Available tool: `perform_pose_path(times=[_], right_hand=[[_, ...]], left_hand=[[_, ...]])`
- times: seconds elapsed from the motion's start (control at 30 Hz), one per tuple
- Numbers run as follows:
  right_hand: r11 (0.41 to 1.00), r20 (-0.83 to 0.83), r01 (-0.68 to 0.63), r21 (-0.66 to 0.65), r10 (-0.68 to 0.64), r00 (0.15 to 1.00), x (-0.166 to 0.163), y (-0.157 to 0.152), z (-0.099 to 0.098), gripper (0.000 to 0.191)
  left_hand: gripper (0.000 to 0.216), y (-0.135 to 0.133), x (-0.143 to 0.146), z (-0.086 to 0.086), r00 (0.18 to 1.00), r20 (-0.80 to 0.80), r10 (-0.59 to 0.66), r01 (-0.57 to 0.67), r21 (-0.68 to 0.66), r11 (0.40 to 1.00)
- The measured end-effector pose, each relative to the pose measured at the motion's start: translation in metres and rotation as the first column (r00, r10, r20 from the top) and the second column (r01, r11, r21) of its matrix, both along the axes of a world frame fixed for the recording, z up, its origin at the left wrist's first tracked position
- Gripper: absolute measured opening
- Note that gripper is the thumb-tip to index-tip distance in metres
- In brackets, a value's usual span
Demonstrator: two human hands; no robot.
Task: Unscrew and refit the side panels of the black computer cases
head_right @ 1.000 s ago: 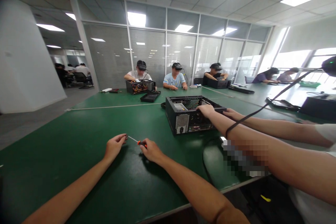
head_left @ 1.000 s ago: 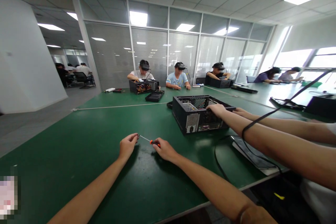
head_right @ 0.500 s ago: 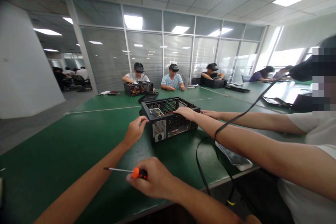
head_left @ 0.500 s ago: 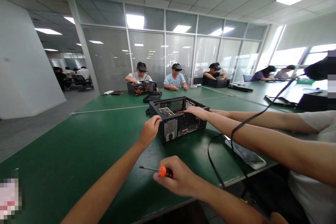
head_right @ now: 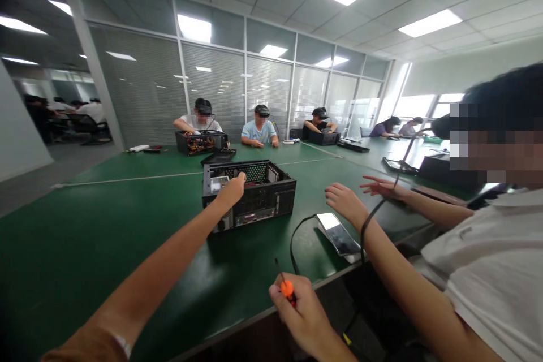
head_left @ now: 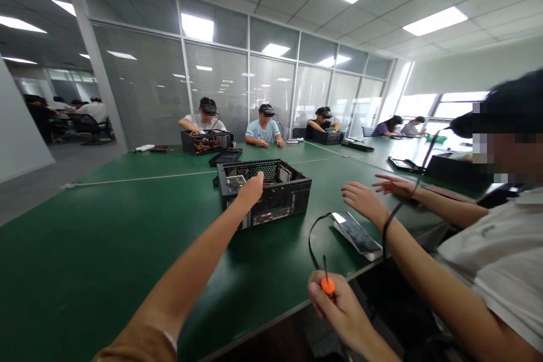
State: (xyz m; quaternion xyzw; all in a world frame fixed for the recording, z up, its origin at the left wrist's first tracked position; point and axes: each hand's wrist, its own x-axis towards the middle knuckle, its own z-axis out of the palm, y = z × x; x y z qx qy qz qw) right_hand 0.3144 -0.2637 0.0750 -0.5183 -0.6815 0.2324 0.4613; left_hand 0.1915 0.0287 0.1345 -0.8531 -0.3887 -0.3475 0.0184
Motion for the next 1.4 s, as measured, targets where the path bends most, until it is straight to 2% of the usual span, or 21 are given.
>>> perform_pose_path(times=[0.13, 0.27, 0.37, 0.47, 0.57, 0.63, 0.67, 0.73, 0.8, 0.87, 0.97, 1.03, 1.13, 1.27, 1.4], right_hand=[[0.992, -0.087, 0.122, -0.010, -0.122, 0.989, 0.038, 0.012, -0.011, 0.036], [0.967, -0.087, 0.253, 0.024, -0.250, 0.964, 0.061, 0.052, -0.014, 0.035], [0.975, -0.014, 0.220, -0.006, -0.221, 0.975, 0.062, 0.094, -0.015, 0.036], [0.989, 0.059, 0.137, -0.060, -0.134, 0.989, 0.053, 0.145, -0.014, 0.041], [0.991, 0.164, 0.084, -0.105, -0.066, 0.984, 0.035, 0.211, -0.011, 0.039], [0.988, 0.259, 0.066, -0.142, -0.028, 0.966, 0.015, 0.260, -0.008, 0.037], [0.988, 0.322, 0.086, -0.128, -0.041, 0.946, 0.003, 0.284, -0.006, 0.036], [0.989, 0.469, 0.139, -0.051, -0.099, 0.878, -0.026, 0.326, -0.004, 0.033], [0.992, 0.523, 0.128, -0.003, -0.107, 0.846, -0.056, 0.359, -0.002, 0.029], [0.996, 0.549, 0.089, 0.011, -0.080, 0.832, -0.082, 0.382, -0.002, 0.028], [0.999, 0.622, 0.041, 0.006, -0.035, 0.782, -0.106, 0.402, -0.005, 0.029], [1.000, 0.685, 0.018, -0.003, -0.012, 0.728, -0.112, 0.408, -0.007, 0.029], [1.000, 0.755, -0.007, -0.012, 0.013, 0.655, -0.111, 0.409, -0.009, 0.028], [0.999, 0.812, -0.035, -0.027, 0.043, 0.582, -0.106, 0.389, -0.011, 0.025], [0.987, 0.889, -0.161, -0.023, 0.094, 0.448, -0.116, 0.342, -0.013, 0.028]], left_hand=[[0.019, 0.003, -0.095, 0.007, 1.000, -0.017, -0.010, 0.010, -0.021, 1.000], [0.015, 0.003, -0.210, 0.017, 0.997, -0.004, 0.078, -0.078, -0.079, 0.994], [0.016, 0.007, -0.288, 0.025, 0.983, 0.063, 0.175, -0.150, -0.281, 0.948], [0.015, 0.003, -0.338, 0.039, 0.943, 0.098, 0.317, -0.243, -0.448, 0.861], [0.013, -0.031, -0.345, 0.052, 0.920, 0.050, 0.388, -0.316, -0.490, 0.812], [0.014, -0.074, -0.325, 0.051, 0.925, -0.042, 0.378, -0.362, -0.409, 0.838], [0.015, -0.099, -0.310, 0.046, 0.925, -0.107, 0.364, -0.379, -0.325, 0.866], [0.019, -0.145, -0.277, 0.029, 0.865, -0.258, 0.430, -0.478, -0.169, 0.862], [0.022, -0.177, -0.248, 0.007, 0.783, -0.287, 0.552, -0.571, 0.021, 0.821], [0.023, -0.189, -0.236, -0.014, 0.702, -0.243, 0.670, -0.635, 0.212, 0.743], [0.023, -0.183, -0.251, -0.032, 0.649, -0.141, 0.748, -0.663, 0.378, 0.646], [0.024, -0.173, -0.277, -0.035, 0.636, -0.069, 0.769, -0.692, 0.391, 0.607], [0.023, -0.160, -0.326, -0.027, 0.608, -0.023, 0.794, -0.761, 0.271, 0.590], [0.027, -0.138, -0.395, -0.009, 0.620, -0.019, 0.784, -0.782, 0.062, 0.620], [0.036, -0.104, -0.451, 0.000, 0.597, 0.094, 0.797, -0.802, 0.065, 0.593]])
